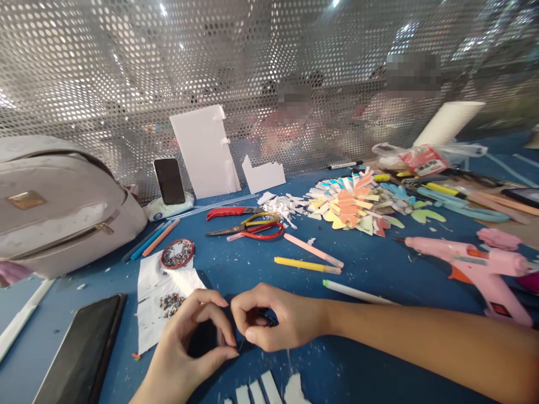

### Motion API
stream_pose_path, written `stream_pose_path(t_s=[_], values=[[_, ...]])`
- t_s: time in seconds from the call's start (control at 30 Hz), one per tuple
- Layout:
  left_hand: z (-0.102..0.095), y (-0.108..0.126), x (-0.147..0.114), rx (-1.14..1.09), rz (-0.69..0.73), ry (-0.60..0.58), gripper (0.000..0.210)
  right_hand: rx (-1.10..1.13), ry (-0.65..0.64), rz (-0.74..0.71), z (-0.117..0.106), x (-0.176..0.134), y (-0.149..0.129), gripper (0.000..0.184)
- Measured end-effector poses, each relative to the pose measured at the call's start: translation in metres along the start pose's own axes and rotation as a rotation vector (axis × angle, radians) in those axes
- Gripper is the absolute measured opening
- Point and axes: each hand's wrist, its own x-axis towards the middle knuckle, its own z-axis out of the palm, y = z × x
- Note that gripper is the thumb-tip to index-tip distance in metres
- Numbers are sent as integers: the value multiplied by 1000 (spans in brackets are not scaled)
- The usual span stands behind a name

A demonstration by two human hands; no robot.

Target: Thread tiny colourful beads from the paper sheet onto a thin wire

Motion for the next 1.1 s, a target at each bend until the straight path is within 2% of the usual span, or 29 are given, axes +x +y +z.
stream_pose_path(t_s=[0.23, 0.6, 1.1], values=[[0, 1, 1, -3, 21, -5, 40, 25, 64, -3, 2, 0, 1, 7], [-2, 0, 1, 23, 29, 21, 35, -6, 86, 9, 2, 0, 0, 8], [-1, 0, 1, 33, 61, 32, 30, -260, 238, -173, 12, -2, 11, 16]])
